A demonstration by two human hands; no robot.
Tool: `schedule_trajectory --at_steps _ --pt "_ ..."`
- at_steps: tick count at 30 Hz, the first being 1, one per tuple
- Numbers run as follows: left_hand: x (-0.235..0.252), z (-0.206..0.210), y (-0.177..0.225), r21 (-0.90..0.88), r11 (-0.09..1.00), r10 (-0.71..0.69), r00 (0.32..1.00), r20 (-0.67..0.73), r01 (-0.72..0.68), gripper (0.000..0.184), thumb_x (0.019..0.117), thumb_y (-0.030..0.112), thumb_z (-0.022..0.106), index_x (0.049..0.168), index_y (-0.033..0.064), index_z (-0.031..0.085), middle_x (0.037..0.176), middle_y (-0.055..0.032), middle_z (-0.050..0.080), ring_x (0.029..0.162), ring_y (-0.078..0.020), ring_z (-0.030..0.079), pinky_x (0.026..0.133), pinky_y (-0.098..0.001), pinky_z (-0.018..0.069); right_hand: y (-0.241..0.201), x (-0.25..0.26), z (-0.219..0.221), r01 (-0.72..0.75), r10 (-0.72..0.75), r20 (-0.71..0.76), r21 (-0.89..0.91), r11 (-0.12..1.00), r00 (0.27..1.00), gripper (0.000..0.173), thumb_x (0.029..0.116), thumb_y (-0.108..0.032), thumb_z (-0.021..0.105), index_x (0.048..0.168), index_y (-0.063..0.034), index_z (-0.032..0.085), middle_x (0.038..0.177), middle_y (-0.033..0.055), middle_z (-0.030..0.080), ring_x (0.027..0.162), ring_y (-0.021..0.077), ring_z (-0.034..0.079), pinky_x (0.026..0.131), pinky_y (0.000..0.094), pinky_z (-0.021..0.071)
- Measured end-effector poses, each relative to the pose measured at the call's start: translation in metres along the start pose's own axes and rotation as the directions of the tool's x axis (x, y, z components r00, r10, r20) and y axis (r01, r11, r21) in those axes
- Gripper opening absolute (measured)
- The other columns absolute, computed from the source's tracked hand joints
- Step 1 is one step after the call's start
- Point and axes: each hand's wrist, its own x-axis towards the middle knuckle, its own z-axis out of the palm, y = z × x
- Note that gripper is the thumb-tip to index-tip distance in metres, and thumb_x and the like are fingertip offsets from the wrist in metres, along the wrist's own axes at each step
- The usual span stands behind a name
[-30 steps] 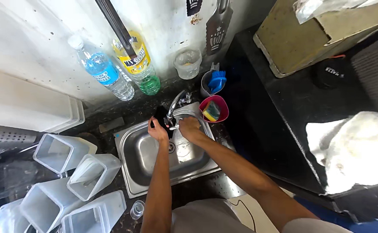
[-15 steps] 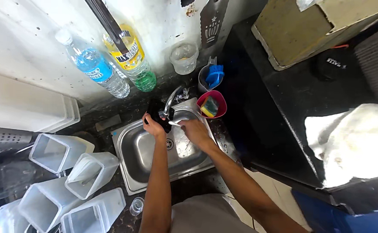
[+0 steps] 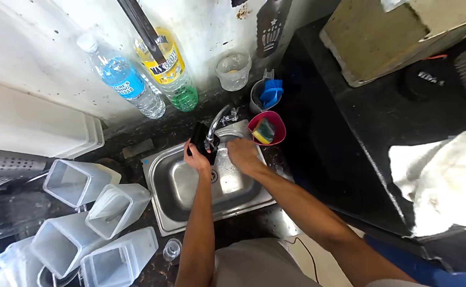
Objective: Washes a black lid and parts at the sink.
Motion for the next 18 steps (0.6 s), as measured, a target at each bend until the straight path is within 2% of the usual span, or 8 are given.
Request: schedule_trajectory --at_steps 2,5,7,9,10,15,16,18 --pt "0.005 -0.001 -0.006 -0.059 0.998 0.024 0.999 -0.044 -0.026 0.035 0.1088 0.02 0.037 0.118 0.0004 0.065 0.083 -0.0045 0.069 0.055 -0.0128 0.065 0.051 -0.0334 0.0604 -0.004 0.006 0.0 0.005 -0.003 0.104 -0.012 1.0 0.995 0.02 0.0981 -0.014 0.059 0.11 -0.0087 0.075 0.109 0.0222 0.071 0.104 0.0453 0.067 0.079 0.0662 0.0534" --pt "0.013 0.003 -0.004 -0.092 0.995 0.038 0.999 -0.023 -0.04 0.036 0.1102 0.019 0.036 0.118 -0.0004 0.065 0.08 -0.0058 0.07 0.054 -0.0148 0.066 0.051 -0.0346 0.0603 0.002 0.022 0.028 0.066 -0.076 0.16 0.065 0.996 0.984 0.026 0.1004 -0.024 0.058 0.12 -0.0243 0.075 0.112 0.0143 0.074 0.106 0.0399 0.069 0.082 0.0656 0.0541" --pt "0.012 0.006 -0.001 -0.08 0.995 0.054 0.999 -0.001 -0.054 0.035 0.1093 0.018 0.037 0.12 -0.0007 0.065 0.082 -0.0045 0.07 0.054 -0.0127 0.065 0.051 -0.0327 0.0604 0.004 0.018 0.027 0.014 -0.021 0.112 0.059 0.998 0.993 0.024 0.0994 -0.019 0.06 0.117 -0.0204 0.076 0.11 0.0169 0.073 0.104 0.0416 0.068 0.079 0.0648 0.0542" --pt "0.012 0.004 0.001 -0.063 0.996 0.062 0.998 0.019 -0.061 0.035 0.1081 0.017 0.038 0.122 -0.0017 0.064 0.084 -0.0042 0.069 0.055 -0.0113 0.065 0.052 -0.0312 0.06 -0.007 0.001 0.011 -0.037 0.035 0.048 0.032 0.999 0.998 0.017 0.096 -0.007 0.061 0.107 -0.0065 0.074 0.104 0.0244 0.07 0.098 0.0472 0.067 0.072 0.0648 0.053" --pt "0.012 0.002 0.001 -0.057 0.996 0.07 0.997 0.022 -0.069 0.035 0.1078 0.016 0.038 0.122 -0.0021 0.064 0.084 -0.0043 0.069 0.055 -0.0112 0.065 0.051 -0.0311 0.06 -0.012 -0.001 0.004 -0.066 0.066 0.073 0.004 0.998 0.995 0.019 0.0965 -0.006 0.059 0.109 -0.0057 0.073 0.107 0.0252 0.07 0.101 0.0479 0.066 0.075 0.065 0.0527" --pt "0.018 0.006 0.001 -0.104 0.99 0.103 0.994 0.044 -0.098 0.036 0.1092 0.015 0.035 0.123 -0.0023 0.063 0.084 -0.006 0.07 0.057 -0.0137 0.066 0.053 -0.0331 0.0605 0.0 0.024 0.035 0.026 -0.033 0.139 0.052 0.998 0.99 0.027 0.1004 -0.021 0.058 0.122 -0.0257 0.075 0.112 0.015 0.074 0.105 0.0407 0.069 0.081 0.0645 0.0542" --pt "0.017 0.007 0.002 -0.117 0.989 0.1 0.994 0.045 -0.094 0.036 0.1092 0.015 0.034 0.123 -0.0024 0.062 0.083 -0.0055 0.069 0.055 -0.0136 0.065 0.052 -0.0331 0.0605 0.002 0.02 0.034 0.002 -0.008 0.113 0.055 0.998 0.994 0.026 0.0999 -0.021 0.059 0.12 -0.0239 0.076 0.111 0.0161 0.074 0.104 0.0414 0.069 0.079 0.064 0.0545" --pt "0.016 0.002 0.003 -0.109 0.989 0.106 0.994 0.038 -0.101 0.036 0.1085 0.016 0.034 0.123 -0.002 0.062 0.082 -0.003 0.069 0.056 -0.0113 0.065 0.053 -0.0316 0.0605 -0.004 -0.006 0.018 -0.033 0.03 0.036 0.098 0.995 0.999 0.016 0.0958 -0.011 0.064 0.107 -0.0097 0.075 0.105 0.0238 0.07 0.099 0.0474 0.067 0.072 0.0656 0.0531"
